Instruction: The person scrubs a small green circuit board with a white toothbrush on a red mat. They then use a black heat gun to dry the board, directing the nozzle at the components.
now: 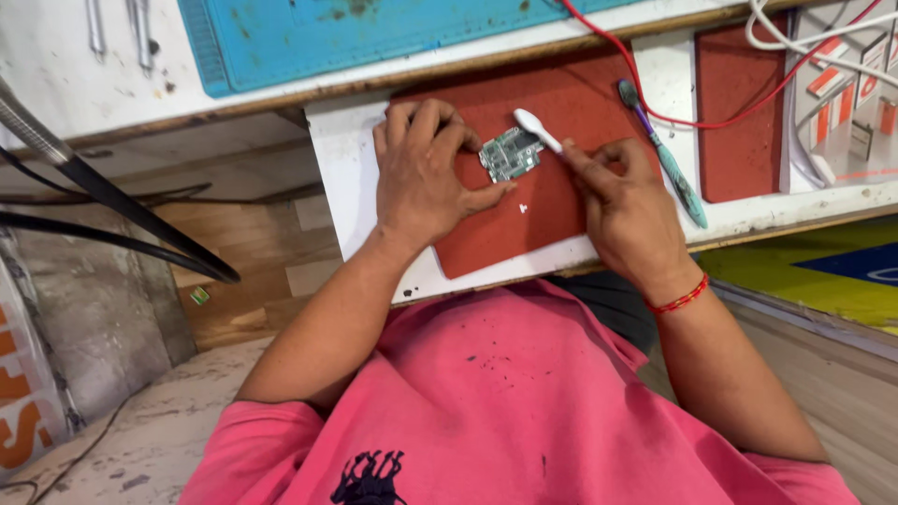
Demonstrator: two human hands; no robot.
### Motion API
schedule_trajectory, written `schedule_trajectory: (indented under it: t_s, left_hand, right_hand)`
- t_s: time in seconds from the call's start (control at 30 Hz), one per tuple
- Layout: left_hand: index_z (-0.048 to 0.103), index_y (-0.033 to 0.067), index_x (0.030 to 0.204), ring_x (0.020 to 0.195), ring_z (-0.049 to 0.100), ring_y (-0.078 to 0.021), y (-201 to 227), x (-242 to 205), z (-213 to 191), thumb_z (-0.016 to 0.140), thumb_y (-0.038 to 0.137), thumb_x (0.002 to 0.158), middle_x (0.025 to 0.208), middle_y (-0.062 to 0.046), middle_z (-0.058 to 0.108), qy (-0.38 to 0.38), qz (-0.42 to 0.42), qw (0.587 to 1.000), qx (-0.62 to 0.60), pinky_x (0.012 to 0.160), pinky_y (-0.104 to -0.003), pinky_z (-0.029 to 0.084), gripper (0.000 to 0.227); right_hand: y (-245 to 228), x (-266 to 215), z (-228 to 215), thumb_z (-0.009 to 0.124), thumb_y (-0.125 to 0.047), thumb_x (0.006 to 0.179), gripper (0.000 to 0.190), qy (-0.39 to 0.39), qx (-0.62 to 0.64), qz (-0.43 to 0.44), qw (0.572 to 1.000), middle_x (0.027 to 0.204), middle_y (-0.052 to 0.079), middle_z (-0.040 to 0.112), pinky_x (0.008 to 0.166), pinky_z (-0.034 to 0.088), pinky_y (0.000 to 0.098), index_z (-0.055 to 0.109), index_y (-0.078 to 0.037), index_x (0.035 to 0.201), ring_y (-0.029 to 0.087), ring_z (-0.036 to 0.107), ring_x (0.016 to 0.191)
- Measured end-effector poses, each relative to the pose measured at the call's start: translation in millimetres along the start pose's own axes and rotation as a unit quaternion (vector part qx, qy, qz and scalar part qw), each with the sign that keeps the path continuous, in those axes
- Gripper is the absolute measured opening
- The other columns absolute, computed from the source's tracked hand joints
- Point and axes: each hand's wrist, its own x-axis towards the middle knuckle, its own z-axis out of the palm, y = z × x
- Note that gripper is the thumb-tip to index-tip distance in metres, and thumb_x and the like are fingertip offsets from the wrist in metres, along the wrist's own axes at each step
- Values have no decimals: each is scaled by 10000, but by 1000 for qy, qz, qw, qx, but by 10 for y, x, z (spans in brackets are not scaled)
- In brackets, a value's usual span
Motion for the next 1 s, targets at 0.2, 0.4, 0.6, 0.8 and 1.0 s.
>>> schedule_trajectory:
  t_s: [0.2, 0.4, 0.6, 0.8, 1.0]
  left_hand:
    - [706, 155, 870, 1102, 461, -272, 9, -11, 14, 973, 493, 597, 1094, -4, 560, 5, -4, 1000, -1, 971, -471, 364, 510]
    - [694, 139, 869, 1130, 470, -274, -1, 9, -6, 975, 491, 591, 1111, -20, 555, 14, 17, 1000, -12, 941, -478, 354, 530]
    - [700, 148, 873, 1105, 476, -269, 73, 8, -54, 962, 437, 560, 1091, -13, 561, -14, -16, 1000, -8, 946, -461, 365, 500]
    - [708, 153, 867, 1096, 472, -274, 69, 1, -60, 953, 447, 551, 1100, -10, 568, -16, -23, 1000, -3, 941, -454, 368, 496]
    - [711, 154, 877, 1103, 477, -266, 55, 18, -51, 960, 483, 578, 1077, -4, 567, -8, -20, 1000, 3, 955, -465, 367, 509]
  right_hand:
    - [26, -12, 5, 583, 68, 893, 550, 23, 31, -15, 999, 1090, 142, 609, 762, 561, 427, 676, -163, 1384, 326, 670, 879]
    - [-47, -16, 35, 635, 26, 925, 462, 25, 3, -13, 1000, 1084, 158, 617, 686, 531, 438, 701, -145, 1350, 346, 652, 822]
    - [-12, -20, 15, 601, 44, 831, 544, -30, -5, 2, 1000, 1068, 130, 631, 677, 542, 458, 709, -200, 1306, 344, 667, 775]
    - [5, -35, 37, 626, 17, 853, 515, -7, 40, -36, 999, 1052, 140, 628, 693, 552, 452, 692, -165, 1330, 347, 672, 830]
    - [-31, -33, 31, 617, 1, 886, 486, -10, 53, -3, 999, 1051, 142, 619, 667, 551, 451, 685, -169, 1336, 347, 671, 792]
